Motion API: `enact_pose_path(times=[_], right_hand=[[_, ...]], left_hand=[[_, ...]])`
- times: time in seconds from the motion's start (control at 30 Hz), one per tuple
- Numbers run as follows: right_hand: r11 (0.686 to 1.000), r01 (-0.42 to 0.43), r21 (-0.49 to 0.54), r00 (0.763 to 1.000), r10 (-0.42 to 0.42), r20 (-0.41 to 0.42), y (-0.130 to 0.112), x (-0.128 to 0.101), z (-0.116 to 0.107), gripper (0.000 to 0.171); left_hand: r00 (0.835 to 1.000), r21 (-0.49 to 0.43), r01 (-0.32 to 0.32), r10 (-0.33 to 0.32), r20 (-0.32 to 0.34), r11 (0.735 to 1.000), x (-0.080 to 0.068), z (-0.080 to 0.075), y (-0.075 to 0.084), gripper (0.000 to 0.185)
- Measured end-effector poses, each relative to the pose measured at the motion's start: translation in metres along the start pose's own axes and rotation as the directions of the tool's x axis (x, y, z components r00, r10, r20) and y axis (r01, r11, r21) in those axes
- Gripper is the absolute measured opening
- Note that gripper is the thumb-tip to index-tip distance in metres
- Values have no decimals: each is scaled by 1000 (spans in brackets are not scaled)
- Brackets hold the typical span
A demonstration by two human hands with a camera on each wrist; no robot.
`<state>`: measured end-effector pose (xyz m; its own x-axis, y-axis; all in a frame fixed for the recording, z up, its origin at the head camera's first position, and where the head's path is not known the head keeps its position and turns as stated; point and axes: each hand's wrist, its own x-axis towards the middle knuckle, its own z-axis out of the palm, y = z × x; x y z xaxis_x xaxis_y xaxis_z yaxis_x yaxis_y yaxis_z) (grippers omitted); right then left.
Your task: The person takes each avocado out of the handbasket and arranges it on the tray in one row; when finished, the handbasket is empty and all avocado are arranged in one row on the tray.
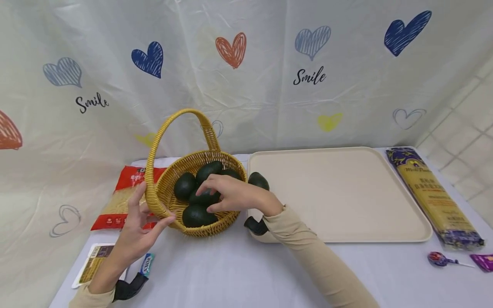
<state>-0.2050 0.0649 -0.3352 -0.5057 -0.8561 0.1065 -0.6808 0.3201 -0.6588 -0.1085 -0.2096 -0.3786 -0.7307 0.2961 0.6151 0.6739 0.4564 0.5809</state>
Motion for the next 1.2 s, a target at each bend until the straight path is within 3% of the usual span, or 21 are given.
enact_pose_path(times=[0.23, 0.4, 0.7, 1.2], right_hand=[[999, -26, -40, 999, 28, 47, 3, 15, 29, 39], [995, -36, -93, 999, 39, 26, 3, 20, 42, 39], [992, -27, -120, 1000, 27, 0, 7, 26, 51, 45], [988, -89, -127, 990, 102, 96, 5, 49, 52, 53]], left_hand=[[1000, 6, -7, 7, 5, 1000, 0, 0, -1, 117], [1000, 6, 3, -3, 3, 1000, 0, 1, 0, 116], [1000, 13, 15, -15, -3, 1000, -1, 1, 1, 116], [1000, 11, 3, -3, 0, 1000, -1, 1, -1, 117]])
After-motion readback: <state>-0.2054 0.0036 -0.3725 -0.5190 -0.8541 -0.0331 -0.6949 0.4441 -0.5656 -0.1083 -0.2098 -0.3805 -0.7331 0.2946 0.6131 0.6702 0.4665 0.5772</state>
